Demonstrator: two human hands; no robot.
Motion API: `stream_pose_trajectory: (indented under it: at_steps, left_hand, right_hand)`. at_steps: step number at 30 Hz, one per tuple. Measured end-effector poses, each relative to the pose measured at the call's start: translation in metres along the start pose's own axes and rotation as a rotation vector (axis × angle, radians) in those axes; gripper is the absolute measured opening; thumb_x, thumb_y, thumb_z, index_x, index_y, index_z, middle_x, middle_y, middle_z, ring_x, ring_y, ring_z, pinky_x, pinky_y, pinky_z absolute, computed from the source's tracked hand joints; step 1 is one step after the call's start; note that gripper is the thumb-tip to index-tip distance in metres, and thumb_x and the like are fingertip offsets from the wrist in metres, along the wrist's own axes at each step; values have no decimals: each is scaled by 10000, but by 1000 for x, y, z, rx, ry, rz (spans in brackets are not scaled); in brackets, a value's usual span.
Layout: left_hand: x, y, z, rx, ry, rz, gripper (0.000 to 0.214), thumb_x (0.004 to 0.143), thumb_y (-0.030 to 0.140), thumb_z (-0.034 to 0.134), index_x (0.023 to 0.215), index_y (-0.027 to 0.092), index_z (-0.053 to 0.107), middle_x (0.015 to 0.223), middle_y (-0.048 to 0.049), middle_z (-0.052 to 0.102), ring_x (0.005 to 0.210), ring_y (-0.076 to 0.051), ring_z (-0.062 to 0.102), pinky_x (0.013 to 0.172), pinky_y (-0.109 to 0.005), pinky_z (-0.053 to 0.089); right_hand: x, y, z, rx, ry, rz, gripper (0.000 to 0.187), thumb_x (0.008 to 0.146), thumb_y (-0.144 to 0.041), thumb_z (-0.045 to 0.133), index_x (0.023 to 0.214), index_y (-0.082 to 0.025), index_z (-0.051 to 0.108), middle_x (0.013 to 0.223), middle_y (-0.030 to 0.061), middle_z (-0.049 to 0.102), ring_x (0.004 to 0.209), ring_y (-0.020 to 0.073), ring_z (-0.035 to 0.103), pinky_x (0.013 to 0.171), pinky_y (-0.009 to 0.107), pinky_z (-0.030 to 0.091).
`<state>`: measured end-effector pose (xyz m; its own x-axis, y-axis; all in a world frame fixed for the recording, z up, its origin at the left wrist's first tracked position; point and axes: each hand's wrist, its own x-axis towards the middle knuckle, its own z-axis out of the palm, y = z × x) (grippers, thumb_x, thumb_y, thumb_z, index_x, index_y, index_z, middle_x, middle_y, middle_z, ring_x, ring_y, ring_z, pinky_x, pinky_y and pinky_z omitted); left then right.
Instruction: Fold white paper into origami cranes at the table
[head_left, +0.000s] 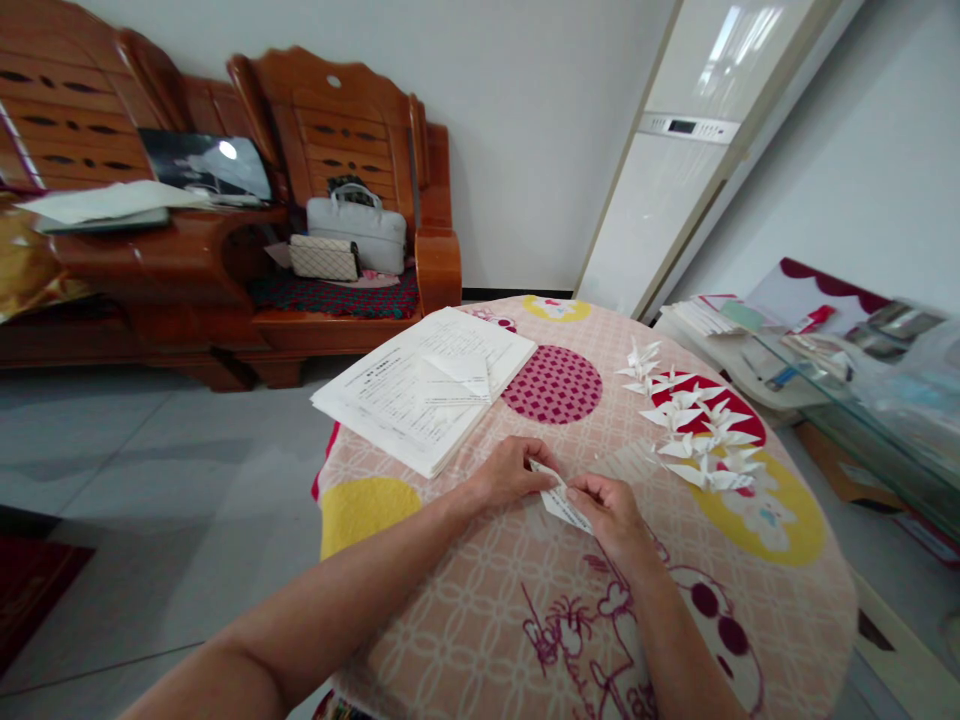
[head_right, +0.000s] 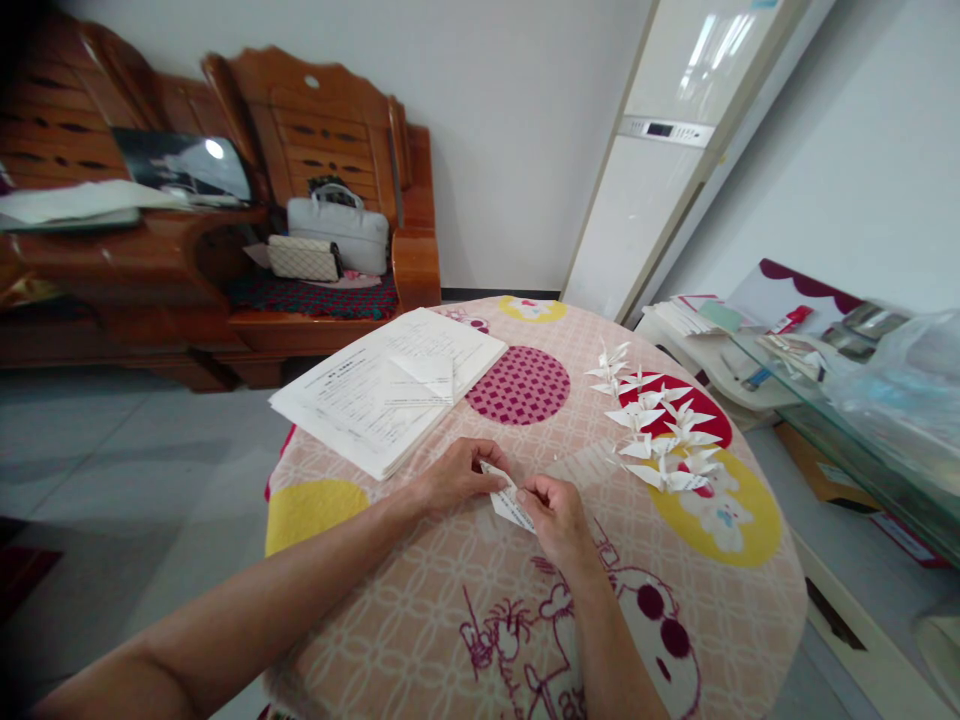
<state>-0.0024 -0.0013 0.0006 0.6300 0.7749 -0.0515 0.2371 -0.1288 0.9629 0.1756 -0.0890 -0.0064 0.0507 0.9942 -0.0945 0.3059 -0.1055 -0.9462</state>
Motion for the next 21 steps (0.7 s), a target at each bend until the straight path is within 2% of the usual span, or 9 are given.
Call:
stream_pose_trajectory:
  at_steps: [7, 9, 11, 15, 19, 21]
  left_hand:
    - [-5, -2, 2, 328, 31, 36, 111, 695, 156, 576, 722, 139, 681, 623, 6, 612, 587, -108, 539, 554, -203, 375]
    - [-6, -2, 4, 427, 62, 108, 135, 694, 122, 563, 749, 141, 685, 687, -12, 629, 638, -124, 553, 606, -222, 401]
    - [-7, -4, 7, 489, 84, 236, 181, 699, 87, 558, 814, 140, 688, 796, -41, 648, 754, -150, 579, 697, -244, 429]
    - [-7, -8, 11, 519, -51, 452, 265, 765, 21, 480, 873, 147, 687, 853, -58, 643, 857, -155, 582, 785, -243, 432]
    - [-7, -10, 12, 576, -133, 482, 281, 779, -8, 459, 834, 141, 691, 840, -61, 647, 853, -155, 582, 772, -232, 421]
    - [-8, -9, 10, 589, -146, 474, 274, 786, -3, 471, 847, 145, 693, 838, -58, 651, 847, -154, 585, 759, -227, 418]
  right_hand:
    - [10, -1, 4, -344, 163, -220, 125, 769, -202, 582, 712, -170, 688, 705, 36, 674, 674, 172, 605, 643, 273, 445]
    - [12, 0, 6, -419, 187, -267, 125, 765, -174, 582, 697, -171, 686, 721, 47, 670, 700, 178, 603, 668, 286, 448]
    - [13, 1, 7, -463, 205, -285, 117, 763, -160, 586, 701, -169, 684, 730, 53, 666, 700, 177, 594, 667, 288, 448]
    - [13, 2, 7, -524, 225, -304, 111, 781, -147, 576, 725, -166, 671, 736, 57, 649, 701, 178, 579, 659, 284, 447]
    - [6, -1, 8, -619, 240, -391, 157, 794, -93, 530, 750, -163, 664, 781, 80, 636, 799, 210, 574, 730, 314, 449]
    - [1, -2, 8, -632, 200, -436, 205, 798, -62, 494, 764, -170, 665, 783, 76, 629, 820, 211, 572, 741, 312, 447]
